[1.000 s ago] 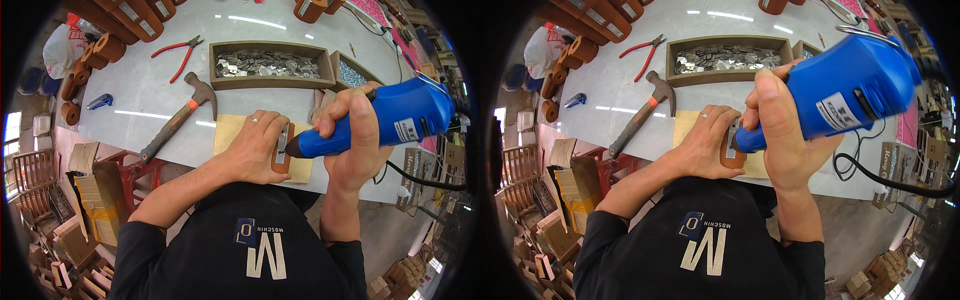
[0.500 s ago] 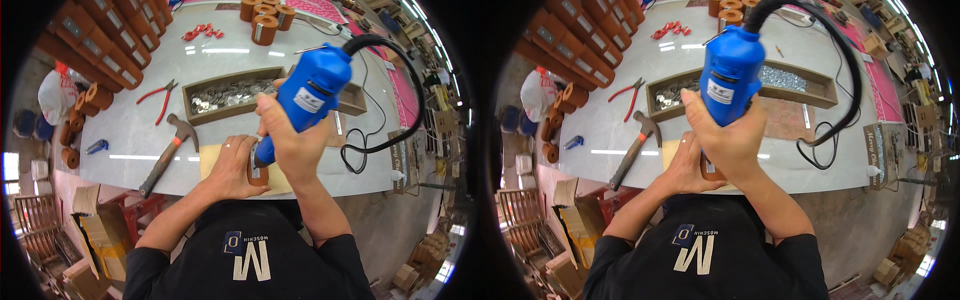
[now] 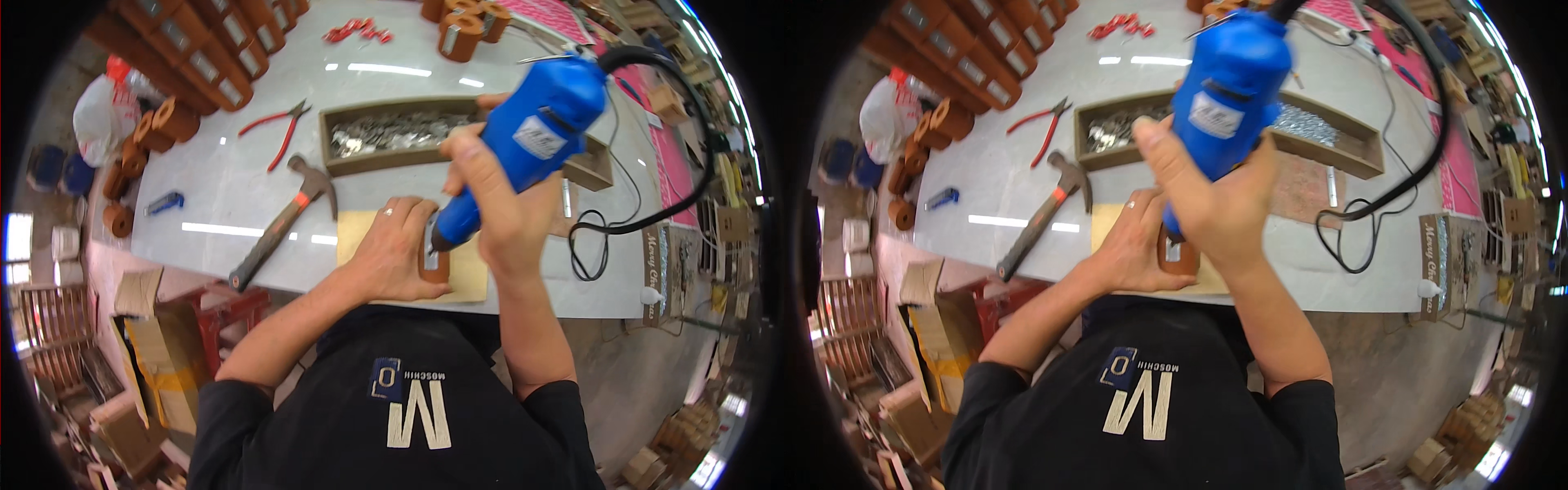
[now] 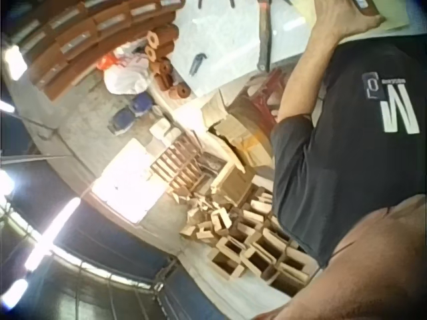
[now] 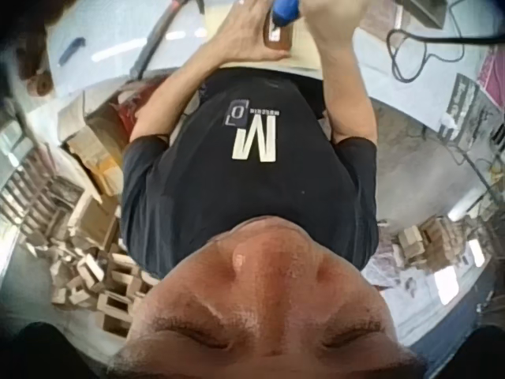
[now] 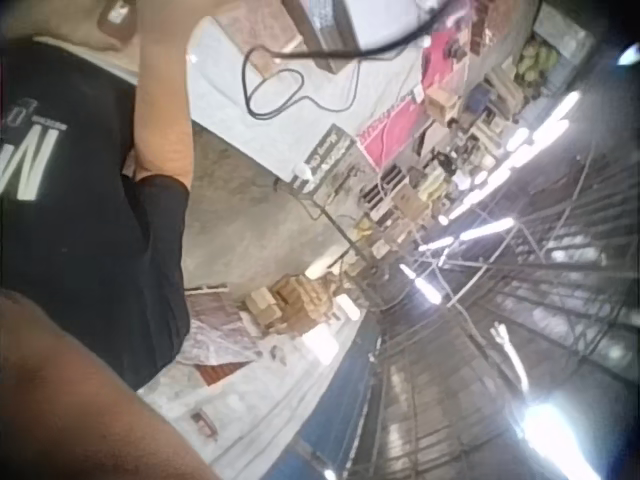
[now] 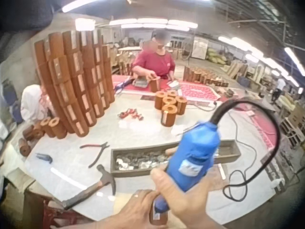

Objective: The person is attaching metal brackets and components to curved wooden furniture pieces using an electric screwdriver and a hammer.

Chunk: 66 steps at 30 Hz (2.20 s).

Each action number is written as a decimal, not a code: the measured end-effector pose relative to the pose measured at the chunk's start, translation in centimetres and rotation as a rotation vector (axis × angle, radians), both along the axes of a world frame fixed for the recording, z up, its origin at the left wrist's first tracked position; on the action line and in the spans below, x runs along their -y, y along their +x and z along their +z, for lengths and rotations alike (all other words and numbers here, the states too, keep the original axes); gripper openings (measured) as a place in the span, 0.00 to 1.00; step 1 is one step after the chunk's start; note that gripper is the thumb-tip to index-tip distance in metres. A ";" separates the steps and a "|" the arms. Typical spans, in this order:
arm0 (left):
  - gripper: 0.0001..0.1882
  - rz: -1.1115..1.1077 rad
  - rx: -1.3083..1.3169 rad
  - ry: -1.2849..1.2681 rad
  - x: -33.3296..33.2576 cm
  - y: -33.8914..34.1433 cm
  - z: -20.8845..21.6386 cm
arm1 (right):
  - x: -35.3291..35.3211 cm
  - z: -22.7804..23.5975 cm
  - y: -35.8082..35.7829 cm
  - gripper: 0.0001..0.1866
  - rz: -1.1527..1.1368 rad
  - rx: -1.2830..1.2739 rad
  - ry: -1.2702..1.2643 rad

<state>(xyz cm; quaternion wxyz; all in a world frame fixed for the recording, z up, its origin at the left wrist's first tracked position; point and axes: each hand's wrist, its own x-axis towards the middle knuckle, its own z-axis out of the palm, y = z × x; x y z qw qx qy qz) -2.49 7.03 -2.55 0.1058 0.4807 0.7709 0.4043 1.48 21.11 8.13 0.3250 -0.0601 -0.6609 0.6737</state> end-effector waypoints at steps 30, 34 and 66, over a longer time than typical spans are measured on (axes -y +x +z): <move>0.51 -0.031 -0.019 -0.065 0.3 -0.5 -0.7 | 2.0 0.0 1.7 0.16 -0.044 -0.065 -0.046; 0.51 -0.028 -0.040 -0.048 0.3 -0.4 -0.8 | 1.7 0.0 1.8 0.16 -0.036 -0.067 -0.054; 0.50 -0.015 -0.022 -0.016 0.3 -0.3 -0.9 | 1.7 -0.2 0.5 0.12 0.005 -0.057 -0.001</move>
